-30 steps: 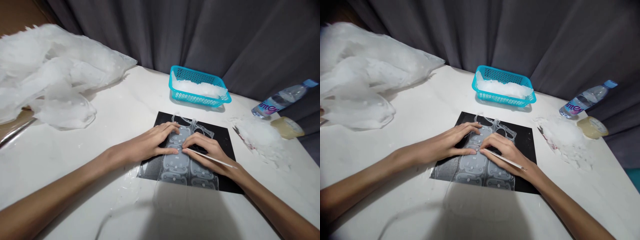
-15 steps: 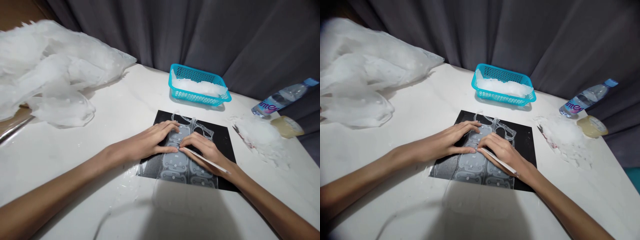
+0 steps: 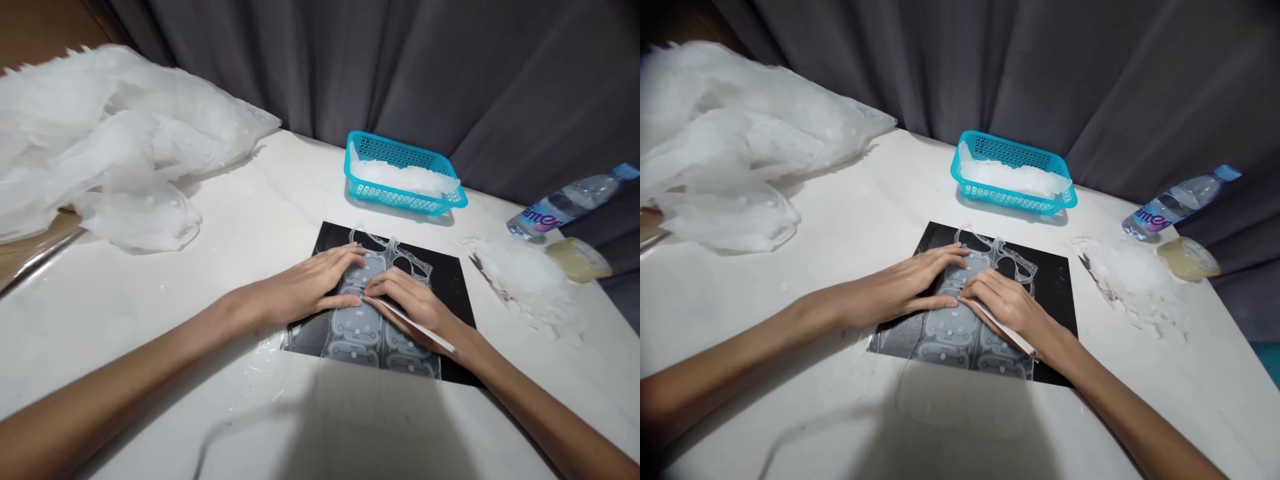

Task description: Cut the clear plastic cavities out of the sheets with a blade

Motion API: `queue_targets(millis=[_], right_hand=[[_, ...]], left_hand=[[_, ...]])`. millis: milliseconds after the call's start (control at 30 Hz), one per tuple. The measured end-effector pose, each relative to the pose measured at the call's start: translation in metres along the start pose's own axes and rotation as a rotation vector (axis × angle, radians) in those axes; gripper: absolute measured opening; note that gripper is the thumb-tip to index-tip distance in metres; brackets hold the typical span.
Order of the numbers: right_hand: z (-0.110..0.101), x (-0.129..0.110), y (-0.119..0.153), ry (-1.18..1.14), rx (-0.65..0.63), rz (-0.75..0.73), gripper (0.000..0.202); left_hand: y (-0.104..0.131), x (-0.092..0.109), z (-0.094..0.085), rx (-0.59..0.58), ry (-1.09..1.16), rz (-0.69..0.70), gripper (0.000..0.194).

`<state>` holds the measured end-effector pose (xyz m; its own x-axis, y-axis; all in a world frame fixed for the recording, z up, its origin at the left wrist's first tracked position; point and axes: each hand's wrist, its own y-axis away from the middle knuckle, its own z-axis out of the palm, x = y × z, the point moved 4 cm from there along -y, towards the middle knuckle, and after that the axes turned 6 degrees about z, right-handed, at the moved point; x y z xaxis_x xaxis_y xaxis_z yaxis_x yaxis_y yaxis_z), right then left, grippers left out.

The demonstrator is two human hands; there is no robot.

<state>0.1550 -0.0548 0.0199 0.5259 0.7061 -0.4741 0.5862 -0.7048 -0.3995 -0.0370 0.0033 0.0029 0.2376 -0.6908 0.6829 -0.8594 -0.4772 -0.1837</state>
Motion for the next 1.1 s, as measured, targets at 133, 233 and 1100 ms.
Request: queue_targets(millis=[133,233,1100], right_hand=[[0.002,0.001,-0.002,0.094,0.007,0.030,0.006],[0.001,0.000,0.000,0.202,0.013,0.050,0.007],[-0.069,0.010,-0.034,-0.456,0.028,0.419,0.021]], left_hand=[[-0.001,0.001,-0.001,0.011,0.026,-0.022,0.053],[-0.001,0.002,-0.002,0.014,0.029,-0.029,0.052],[-0.022,0.015,-0.007,0.342,0.203,-0.167,0.036]])
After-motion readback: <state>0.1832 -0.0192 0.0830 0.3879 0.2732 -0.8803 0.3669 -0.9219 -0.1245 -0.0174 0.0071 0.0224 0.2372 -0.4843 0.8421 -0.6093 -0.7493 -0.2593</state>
